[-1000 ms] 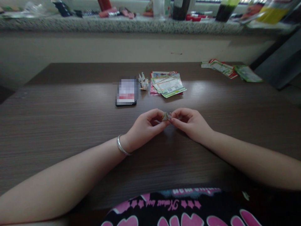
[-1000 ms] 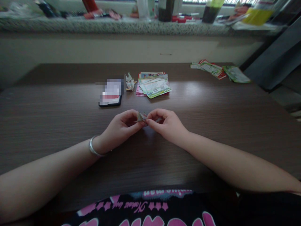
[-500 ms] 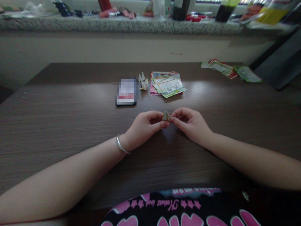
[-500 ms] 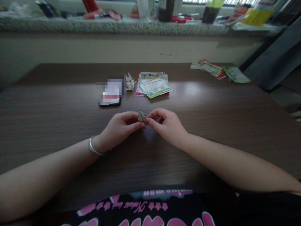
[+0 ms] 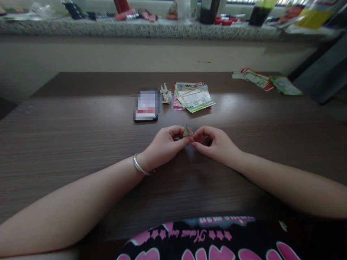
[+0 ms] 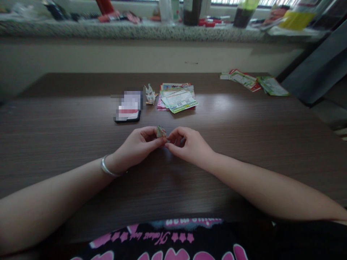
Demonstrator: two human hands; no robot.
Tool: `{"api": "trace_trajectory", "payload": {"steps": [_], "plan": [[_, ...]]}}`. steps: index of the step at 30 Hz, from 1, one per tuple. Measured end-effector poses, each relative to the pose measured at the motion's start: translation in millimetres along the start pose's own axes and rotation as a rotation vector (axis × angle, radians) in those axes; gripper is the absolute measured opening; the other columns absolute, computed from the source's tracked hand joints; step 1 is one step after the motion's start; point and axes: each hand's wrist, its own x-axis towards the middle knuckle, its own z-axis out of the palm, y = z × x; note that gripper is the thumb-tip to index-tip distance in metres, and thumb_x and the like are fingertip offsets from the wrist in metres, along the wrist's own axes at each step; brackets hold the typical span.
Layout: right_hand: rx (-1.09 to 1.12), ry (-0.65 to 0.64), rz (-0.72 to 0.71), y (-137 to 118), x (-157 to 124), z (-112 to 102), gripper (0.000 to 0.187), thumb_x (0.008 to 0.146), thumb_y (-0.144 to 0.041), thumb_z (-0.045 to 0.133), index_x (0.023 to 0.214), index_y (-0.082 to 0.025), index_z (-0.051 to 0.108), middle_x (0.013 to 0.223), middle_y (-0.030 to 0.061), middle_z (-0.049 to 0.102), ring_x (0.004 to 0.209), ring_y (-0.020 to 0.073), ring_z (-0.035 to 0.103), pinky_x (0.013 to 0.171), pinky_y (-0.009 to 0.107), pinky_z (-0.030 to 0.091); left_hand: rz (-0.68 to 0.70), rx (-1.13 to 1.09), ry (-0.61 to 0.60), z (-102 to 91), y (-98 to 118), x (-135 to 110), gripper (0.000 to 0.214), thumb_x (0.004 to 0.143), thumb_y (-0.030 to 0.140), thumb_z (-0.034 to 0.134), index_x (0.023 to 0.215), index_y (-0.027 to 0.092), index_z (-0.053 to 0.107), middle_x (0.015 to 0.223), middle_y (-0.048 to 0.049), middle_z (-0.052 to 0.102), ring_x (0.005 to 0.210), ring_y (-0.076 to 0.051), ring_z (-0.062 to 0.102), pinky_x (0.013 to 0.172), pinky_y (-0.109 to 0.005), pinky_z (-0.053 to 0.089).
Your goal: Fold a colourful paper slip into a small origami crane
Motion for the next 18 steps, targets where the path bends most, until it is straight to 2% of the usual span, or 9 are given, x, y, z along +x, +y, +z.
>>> {"api": "trace_trajectory", "payload": {"steps": [4, 12, 18], "plan": [[-0.039, -0.004, 0.009, 2.4, 1.0, 1.8, 0.015, 0.076, -0.032, 0.067, 0.077, -0.017, 0.066, 0.063, -0.0024, 0.060, 0.054, 0.0088, 0.048, 0.051, 0.023, 0.038, 0.021, 0.000, -0.006, -0.5, -1.2, 0.6, 0.015, 0.078, 0.027, 0.067, 0.082, 0.012, 0.067, 0.078, -0.0019, 0.067, 0.071, -0.011, 0.058, 0.067, -0.021, 0.045], [0.048, 0.000, 0.028, 3.0, 2.7, 0.0, 0.016, 0.076, -0.032, 0.066, 0.074, -0.016, 0.063, 0.062, -0.0027, 0.058, 0.055, 0.0084, 0.046, 0.050, 0.022, 0.035, 0.016, 0.003, 0.007, 0.5, -6.7, 0.7, 0.021, 0.078, 0.033, 0.069, 0.085, 0.013, 0.069, 0.082, -0.0033, 0.070, 0.075, -0.013, 0.061, 0.069, -0.023, 0.047], [0.090, 0.000, 0.018, 2.8, 2.6, -3.1, 0.015, 0.076, -0.031, 0.066, 0.074, -0.017, 0.061, 0.059, -0.0041, 0.052, 0.054, 0.0086, 0.044, 0.050, 0.022, 0.033, 0.051, 0.130, 0.026, 0.4, -7.0, -1.0, 0.024, 0.078, 0.036, 0.068, 0.087, 0.013, 0.068, 0.084, -0.0045, 0.070, 0.076, -0.015, 0.063, 0.069, -0.024, 0.049]]}}
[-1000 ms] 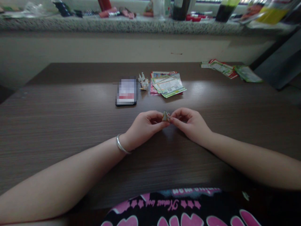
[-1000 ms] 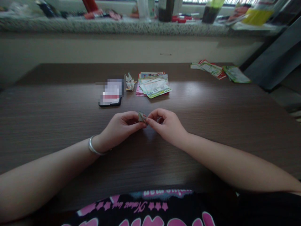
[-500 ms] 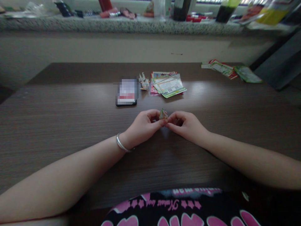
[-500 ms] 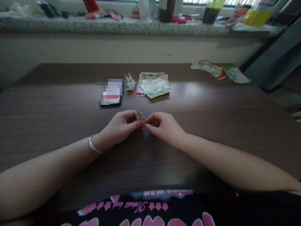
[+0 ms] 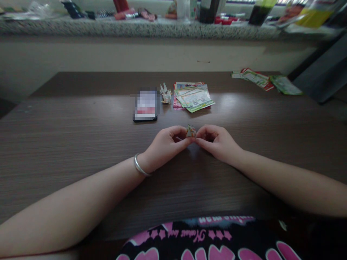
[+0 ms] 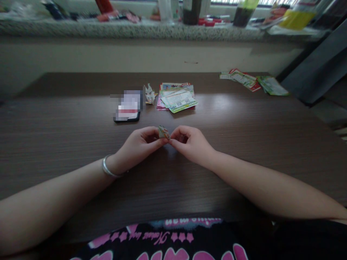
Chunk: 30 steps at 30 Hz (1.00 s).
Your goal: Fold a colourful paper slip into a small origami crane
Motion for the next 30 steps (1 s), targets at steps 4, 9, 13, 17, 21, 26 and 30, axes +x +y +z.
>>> {"api": "trace_trajectory", "payload": {"steps": [4, 9, 13, 17, 21, 26, 30], "plan": [[-0.030, 0.004, -0.013, 0.3, -0.9, -1.1, 0.014, 0.077, -0.030, 0.064, 0.075, -0.017, 0.061, 0.060, -0.0037, 0.053, 0.054, 0.0093, 0.045, 0.051, 0.023, 0.034, 0.022, 0.089, -0.005, -3.1, 0.2, -0.6, 0.025, 0.081, 0.037, 0.066, 0.088, 0.014, 0.068, 0.085, -0.0045, 0.070, 0.077, -0.015, 0.062, 0.069, -0.025, 0.048], [-0.081, -0.008, -0.028, 0.2, -1.8, 0.8, 0.011, 0.077, -0.028, 0.063, 0.079, -0.018, 0.061, 0.062, -0.0038, 0.054, 0.055, 0.0094, 0.046, 0.052, 0.024, 0.035, 0.036, 0.173, -0.018, -5.3, 1.6, -0.1, 0.024, 0.083, 0.037, 0.062, 0.079, 0.013, 0.067, 0.075, -0.0029, 0.068, 0.069, -0.013, 0.059, 0.065, -0.024, 0.046], [-0.055, -0.033, -0.029, 1.2, -1.3, 0.6, 0.014, 0.079, -0.031, 0.063, 0.083, -0.018, 0.063, 0.068, -0.0017, 0.059, 0.058, 0.0105, 0.049, 0.056, 0.025, 0.038, 0.053, 0.184, -0.034, -5.4, 3.1, -0.8, 0.022, 0.084, 0.034, 0.060, 0.078, 0.014, 0.067, 0.077, -0.0032, 0.068, 0.071, -0.014, 0.059, 0.067, -0.024, 0.046], [-0.074, -0.048, -0.053, 0.6, -1.4, -0.9, 0.012, 0.080, -0.029, 0.060, 0.080, -0.018, 0.062, 0.069, -0.0005, 0.061, 0.063, 0.0121, 0.050, 0.060, 0.026, 0.039, 0.066, 0.217, -0.052, -5.4, 3.4, -1.3, 0.020, 0.084, 0.030, 0.059, 0.076, 0.014, 0.066, 0.078, -0.0033, 0.068, 0.072, -0.014, 0.059, 0.069, -0.025, 0.046], [-0.083, -0.057, -0.098, -2.7, -2.7, -1.8, 0.008, 0.081, -0.025, 0.059, 0.078, -0.018, 0.060, 0.069, -0.0005, 0.060, 0.066, 0.0129, 0.052, 0.064, 0.027, 0.040, 0.083, 0.214, -0.059, -5.3, 3.5, -1.7, 0.017, 0.083, 0.029, 0.061, 0.075, 0.014, 0.066, 0.076, -0.0026, 0.068, 0.072, -0.014, 0.059, 0.067, -0.024, 0.045], [-0.047, -0.027, -0.092, -2.1, -2.5, -2.3, 0.009, 0.082, -0.027, 0.059, 0.080, -0.018, 0.060, 0.072, 0.0005, 0.062, 0.071, 0.0142, 0.054, 0.068, 0.028, 0.042, 0.052, 0.138, -0.067, -5.6, 3.7, -1.6, 0.020, 0.083, 0.034, 0.063, 0.080, 0.014, 0.067, 0.078, -0.0025, 0.068, 0.073, -0.013, 0.059, 0.067, -0.024, 0.045], [-0.013, -0.001, -0.123, 2.1, -1.6, -3.9, 0.010, 0.085, -0.028, 0.057, 0.086, -0.019, 0.060, 0.078, 0.0014, 0.062, 0.073, 0.0140, 0.056, 0.069, 0.028, 0.043, 0.072, 0.044, -0.074, -6.9, 2.8, -1.8, 0.023, 0.086, 0.035, 0.059, 0.093, 0.014, 0.067, 0.087, -0.0046, 0.069, 0.079, -0.014, 0.061, 0.073, -0.025, 0.048]]}}
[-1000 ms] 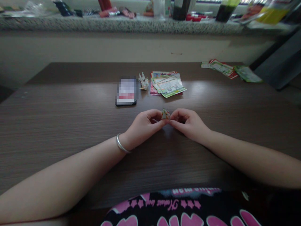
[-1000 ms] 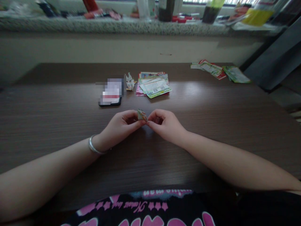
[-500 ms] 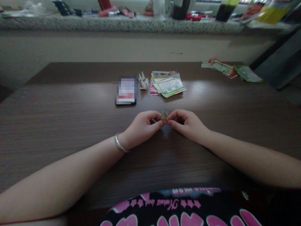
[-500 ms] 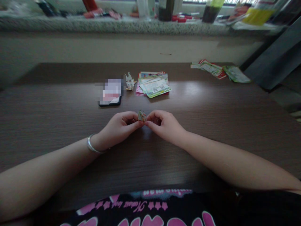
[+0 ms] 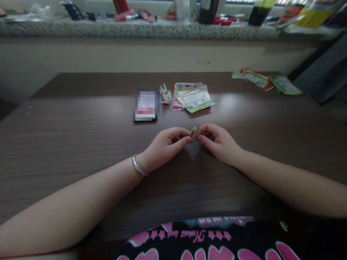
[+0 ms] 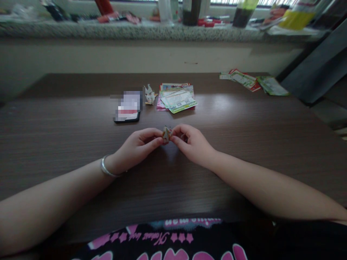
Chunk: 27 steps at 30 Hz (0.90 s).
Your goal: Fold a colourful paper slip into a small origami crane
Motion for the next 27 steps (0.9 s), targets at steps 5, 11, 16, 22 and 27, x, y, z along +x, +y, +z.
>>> {"api": "trace_trajectory", "payload": {"steps": [5, 11, 16, 22, 27], "plan": [[-0.025, 0.021, 0.007, 3.7, 0.7, -0.3, 0.009, 0.084, -0.028, 0.059, 0.087, -0.020, 0.060, 0.080, 0.0007, 0.063, 0.071, 0.0132, 0.056, 0.067, 0.028, 0.043, 0.066, -0.037, 0.047, 0.5, -1.3, -0.2, 0.016, 0.084, 0.029, 0.062, 0.091, 0.015, 0.067, 0.090, -0.0049, 0.066, 0.081, -0.013, 0.060, 0.075, -0.024, 0.050], [0.012, 0.106, 0.064, 5.6, 1.9, 2.9, 0.015, 0.081, -0.032, 0.064, 0.083, -0.020, 0.056, 0.075, -0.0011, 0.060, 0.065, 0.0111, 0.054, 0.059, 0.025, 0.042, 0.073, -0.043, 0.093, 4.4, -0.3, -0.1, 0.014, 0.082, 0.024, 0.065, 0.093, 0.015, 0.064, 0.091, -0.0046, 0.066, 0.082, -0.012, 0.062, 0.073, -0.023, 0.053], [-0.063, 0.082, 0.014, 0.6, 0.4, 3.2, 0.009, 0.081, -0.026, 0.062, 0.084, -0.020, 0.057, 0.079, 0.0001, 0.060, 0.069, 0.0117, 0.055, 0.060, 0.025, 0.044, 0.122, 0.011, 0.125, 4.6, 1.0, -0.2, 0.008, 0.082, 0.023, 0.064, 0.083, 0.015, 0.063, 0.095, -0.0057, 0.064, 0.087, -0.013, 0.062, 0.075, -0.023, 0.054], [-0.137, 0.035, -0.094, -3.6, -1.1, 2.7, 0.015, 0.079, -0.029, 0.065, 0.087, -0.021, 0.056, 0.088, 0.0024, 0.059, 0.076, 0.0136, 0.056, 0.060, 0.025, 0.047, 0.163, 0.055, 0.177, 4.4, 1.2, -0.1, 0.006, 0.080, 0.019, 0.064, 0.075, 0.015, 0.062, 0.097, -0.0068, 0.065, 0.091, -0.014, 0.062, 0.075, -0.024, 0.055], [-0.187, 0.046, -0.120, -5.1, -0.2, 1.8, 0.008, 0.081, -0.026, 0.063, 0.083, -0.020, 0.057, 0.088, 0.0035, 0.061, 0.076, 0.0134, 0.056, 0.060, 0.025, 0.046, 0.174, 0.086, 0.174, 4.3, 1.8, -0.6, 0.006, 0.081, 0.020, 0.064, 0.076, 0.016, 0.062, 0.100, -0.0065, 0.067, 0.093, -0.014, 0.063, 0.079, -0.025, 0.054]]}}
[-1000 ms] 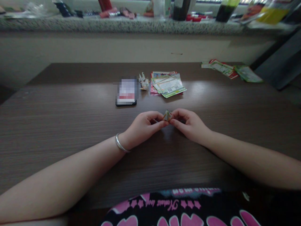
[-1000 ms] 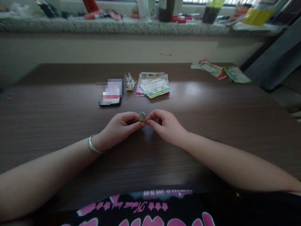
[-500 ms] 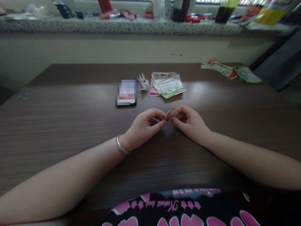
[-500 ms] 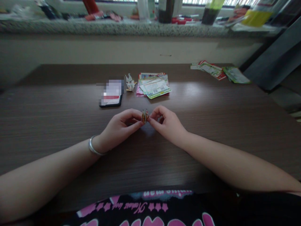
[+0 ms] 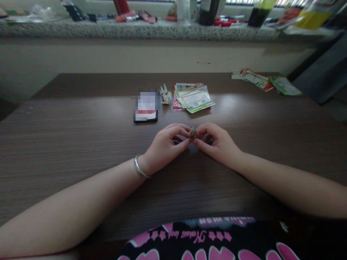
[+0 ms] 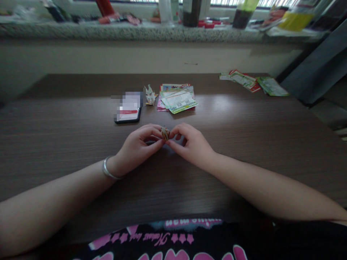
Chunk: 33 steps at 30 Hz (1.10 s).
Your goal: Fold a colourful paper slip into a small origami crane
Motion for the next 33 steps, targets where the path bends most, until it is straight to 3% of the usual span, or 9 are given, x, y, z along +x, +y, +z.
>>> {"api": "trace_trajectory", "payload": {"steps": [14, 18, 22, 26, 33], "plan": [[0.052, 0.002, 0.036, 5.6, 0.1, 0.0, 0.010, 0.081, -0.027, 0.064, 0.086, -0.018, 0.062, 0.086, 0.0033, 0.063, 0.072, 0.0124, 0.057, 0.060, 0.025, 0.046, -0.031, -0.006, -0.003, -0.6, -2.2, -0.2, 0.009, 0.081, 0.022, 0.066, 0.077, 0.015, 0.063, 0.098, -0.0061, 0.066, 0.090, -0.014, 0.063, 0.072, -0.023, 0.053], [0.073, 0.024, 0.069, 7.0, 0.4, 0.5, 0.011, 0.080, -0.027, 0.065, 0.087, -0.018, 0.062, 0.081, 0.0013, 0.063, 0.067, 0.0113, 0.056, 0.059, 0.025, 0.046, -0.063, -0.042, 0.008, 1.1, -5.9, -1.0, 0.009, 0.081, 0.022, 0.066, 0.087, 0.016, 0.063, 0.093, -0.0036, 0.067, 0.084, -0.012, 0.064, 0.072, -0.021, 0.053], [0.144, 0.047, 0.092, 8.9, 1.2, 3.2, 0.012, 0.078, -0.026, 0.067, 0.086, -0.019, 0.060, 0.080, 0.0000, 0.063, 0.066, 0.0105, 0.057, 0.058, 0.024, 0.045, -0.089, -0.104, 0.048, 3.5, -8.2, -0.8, 0.024, 0.079, 0.020, 0.069, 0.101, 0.017, 0.057, 0.093, -0.0020, 0.066, 0.082, -0.010, 0.064, 0.068, -0.018, 0.053], [0.191, 0.047, 0.096, 9.9, 1.4, 4.0, 0.022, 0.077, -0.024, 0.067, 0.098, -0.020, 0.059, 0.088, 0.0010, 0.066, 0.070, 0.0107, 0.059, 0.059, 0.024, 0.047, -0.093, -0.107, 0.037, 3.8, -8.6, -0.5, 0.034, 0.080, 0.020, 0.069, 0.110, 0.017, 0.056, 0.094, -0.0022, 0.067, 0.084, -0.010, 0.065, 0.070, -0.018, 0.053], [0.125, 0.035, 0.082, 7.8, 1.2, 3.1, 0.016, 0.077, -0.021, 0.065, 0.093, -0.019, 0.064, 0.081, 0.0001, 0.064, 0.066, 0.0098, 0.056, 0.056, 0.022, 0.045, -0.056, -0.065, 0.034, 3.2, -6.0, -0.8, 0.017, 0.079, 0.024, 0.069, 0.093, 0.015, 0.063, 0.087, -0.0017, 0.065, 0.077, -0.009, 0.062, 0.068, -0.019, 0.054]]}}
